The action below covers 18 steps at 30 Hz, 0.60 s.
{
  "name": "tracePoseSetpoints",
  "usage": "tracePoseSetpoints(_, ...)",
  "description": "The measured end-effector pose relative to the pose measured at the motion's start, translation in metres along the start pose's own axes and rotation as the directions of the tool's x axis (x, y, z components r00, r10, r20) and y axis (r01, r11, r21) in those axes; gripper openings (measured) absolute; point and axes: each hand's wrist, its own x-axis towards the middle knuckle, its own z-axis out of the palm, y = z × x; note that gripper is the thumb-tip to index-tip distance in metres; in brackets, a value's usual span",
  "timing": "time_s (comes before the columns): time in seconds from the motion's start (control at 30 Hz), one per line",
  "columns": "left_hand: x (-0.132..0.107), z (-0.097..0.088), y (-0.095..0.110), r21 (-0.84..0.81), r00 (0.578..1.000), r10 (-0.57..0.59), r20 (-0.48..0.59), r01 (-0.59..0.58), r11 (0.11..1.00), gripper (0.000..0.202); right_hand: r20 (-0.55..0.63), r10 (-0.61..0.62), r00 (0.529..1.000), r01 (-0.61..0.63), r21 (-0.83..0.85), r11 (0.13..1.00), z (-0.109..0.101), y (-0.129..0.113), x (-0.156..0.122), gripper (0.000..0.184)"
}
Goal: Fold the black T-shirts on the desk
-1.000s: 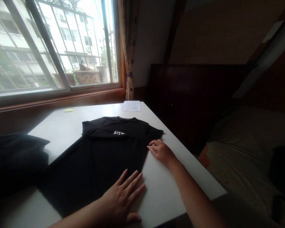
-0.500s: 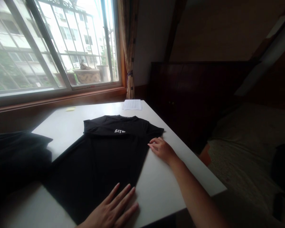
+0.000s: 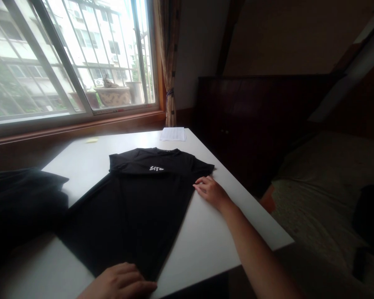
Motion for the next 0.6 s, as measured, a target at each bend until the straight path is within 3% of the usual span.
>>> tracePoseSetpoints(0.13, -0.007, -0.007, 0.004, 0.050, 0.991, -0.119, -0.059, 0.122, 0.991, 0.020, 0.004, 0.012, 1.000, -0.012, 0.012, 1.000, 0.000, 0.000, 0.000, 0.023)
tracePoseSetpoints(0.3, -0.016, 0.009, 0.007, 0.064, 0.967, -0.240, -0.084, 0.246, 0.967, 0.012, -0.011, -0.001, 1.000, 0.002, 0.003, 1.000, 0.002, 0.001, 0.000, 0.022)
tracePoseSetpoints(0.4, -0.018, 0.019, 0.010, 0.107, 0.967, -0.239, -0.084, 0.248, 0.963, 0.005, -0.010, -0.003, 1.000, 0.003, 0.004, 1.000, 0.003, 0.002, -0.001, 0.023)
tracePoseSetpoints(0.6, -0.012, 0.025, 0.013, 0.212, 0.979, -0.181, -0.096, 0.197, 0.957, 0.017, -0.017, 0.003, 1.000, -0.003, 0.021, 1.000, 0.003, 0.001, 0.000, 0.023)
